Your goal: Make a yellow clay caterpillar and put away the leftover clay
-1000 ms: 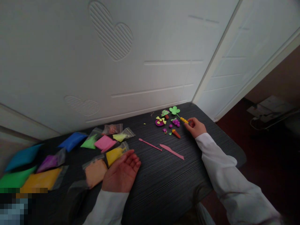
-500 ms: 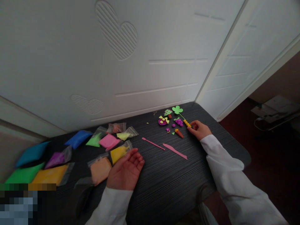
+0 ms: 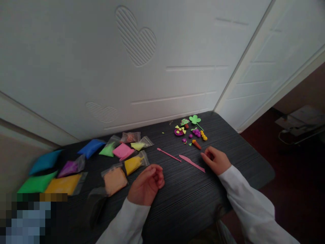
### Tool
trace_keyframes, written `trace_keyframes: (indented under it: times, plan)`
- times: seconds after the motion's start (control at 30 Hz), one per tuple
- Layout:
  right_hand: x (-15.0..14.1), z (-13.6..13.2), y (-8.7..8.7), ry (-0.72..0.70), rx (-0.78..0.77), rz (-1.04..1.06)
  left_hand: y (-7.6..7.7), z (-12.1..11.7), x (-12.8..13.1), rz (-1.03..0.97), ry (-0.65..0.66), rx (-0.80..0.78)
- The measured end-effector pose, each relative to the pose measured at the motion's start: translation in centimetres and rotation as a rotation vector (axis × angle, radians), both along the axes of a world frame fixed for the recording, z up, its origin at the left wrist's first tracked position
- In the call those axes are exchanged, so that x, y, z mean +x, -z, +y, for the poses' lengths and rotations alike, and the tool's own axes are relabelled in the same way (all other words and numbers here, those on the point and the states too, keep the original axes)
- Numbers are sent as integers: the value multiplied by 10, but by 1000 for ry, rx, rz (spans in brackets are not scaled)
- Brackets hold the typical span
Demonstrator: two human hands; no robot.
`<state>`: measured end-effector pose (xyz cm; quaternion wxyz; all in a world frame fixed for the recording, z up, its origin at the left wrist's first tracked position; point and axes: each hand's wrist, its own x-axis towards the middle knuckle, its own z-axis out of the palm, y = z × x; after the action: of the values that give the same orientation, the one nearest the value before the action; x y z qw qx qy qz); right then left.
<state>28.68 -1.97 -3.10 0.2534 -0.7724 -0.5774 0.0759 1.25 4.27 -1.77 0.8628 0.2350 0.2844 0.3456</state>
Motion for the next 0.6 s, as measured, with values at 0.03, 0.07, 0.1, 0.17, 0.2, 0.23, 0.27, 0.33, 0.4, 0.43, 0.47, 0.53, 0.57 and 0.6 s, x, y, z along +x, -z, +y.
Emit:
trace_keyframes:
  times: [0.03, 0.07, 0.1, 0.17, 0.2, 0.23, 0.27, 0.33, 0.4, 0.43, 0.47, 0.53, 0.57, 0.6]
  plan:
    - [0, -1, 1, 8, 8, -9, 0, 0, 0, 2, -2, 3]
    - [2, 1, 2, 35, 25, -23, 0, 0, 0, 4, -6, 5]
    - [7, 4, 3, 74, 47, -40, 0, 0, 0, 6, -11, 6]
    - [21, 13, 5, 132, 86, -77, 0, 1, 0, 8, -18, 10]
    - [28, 18, 5, 131, 93, -93, -1, 1, 0, 9, -20, 13]
    - [34, 23, 6, 119, 92, -107, -1, 1, 0, 9, -23, 16]
    - [39, 28, 8, 100, 86, -119, -1, 1, 0, 9, -26, 18]
    - [46, 35, 11, 78, 76, -141, -2, 1, -1, 6, -34, 18]
    - [48, 39, 15, 83, 74, -157, -3, 0, 0, 8, -39, 16]
    - [49, 40, 16, 94, 74, -163, -3, 0, 0, 11, -41, 13]
    - [49, 40, 18, 108, 75, -167, -3, 0, 0, 16, -41, 11]
    - [50, 41, 19, 136, 76, -171, -4, -1, 1, 24, -43, 8]
    - [51, 40, 19, 149, 78, -171, -4, -1, 1, 26, -44, 10]
    - [51, 39, 19, 159, 80, -170, -4, -1, 1, 26, -46, 15]
